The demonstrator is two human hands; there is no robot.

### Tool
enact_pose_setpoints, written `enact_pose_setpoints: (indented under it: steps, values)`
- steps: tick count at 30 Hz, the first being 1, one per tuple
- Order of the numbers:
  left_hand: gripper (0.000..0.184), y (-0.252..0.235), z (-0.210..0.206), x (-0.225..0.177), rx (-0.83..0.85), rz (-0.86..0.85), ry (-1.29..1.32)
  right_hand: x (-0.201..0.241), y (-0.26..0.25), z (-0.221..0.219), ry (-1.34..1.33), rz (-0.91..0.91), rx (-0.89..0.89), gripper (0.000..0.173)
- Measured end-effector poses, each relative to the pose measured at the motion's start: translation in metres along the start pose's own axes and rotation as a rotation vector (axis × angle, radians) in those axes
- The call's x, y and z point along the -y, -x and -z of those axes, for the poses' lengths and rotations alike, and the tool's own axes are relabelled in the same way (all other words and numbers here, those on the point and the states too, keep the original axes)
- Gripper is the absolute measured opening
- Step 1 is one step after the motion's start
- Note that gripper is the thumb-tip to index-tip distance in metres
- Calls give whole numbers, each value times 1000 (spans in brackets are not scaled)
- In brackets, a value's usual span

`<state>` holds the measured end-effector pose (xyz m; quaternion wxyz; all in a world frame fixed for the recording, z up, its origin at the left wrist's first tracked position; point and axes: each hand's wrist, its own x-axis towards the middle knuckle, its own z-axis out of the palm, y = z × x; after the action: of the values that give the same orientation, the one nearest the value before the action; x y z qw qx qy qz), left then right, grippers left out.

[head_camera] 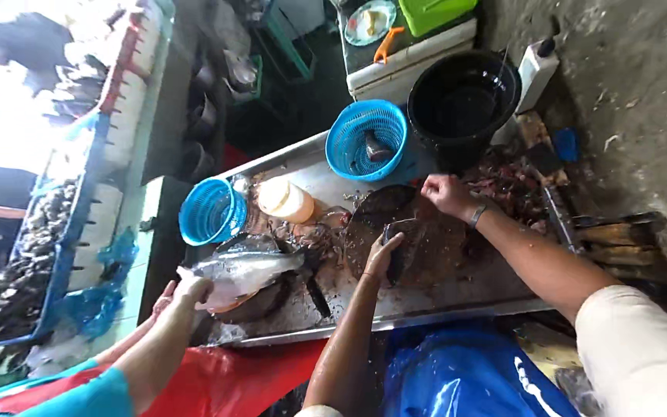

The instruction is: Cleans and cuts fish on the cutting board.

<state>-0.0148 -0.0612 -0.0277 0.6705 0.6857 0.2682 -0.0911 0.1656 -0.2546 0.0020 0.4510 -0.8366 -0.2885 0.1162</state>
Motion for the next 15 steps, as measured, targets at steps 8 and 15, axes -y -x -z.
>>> enact_pose_setpoints:
  steps: [8,15]
  values:
    - [57,-56,-32,-54,-251,-282,-656,-77,-171,115,624,-481,419,33]
    - [51,-124,-88,-98,-159,-175,-200,-112,-184,97,404,-687,386,55]
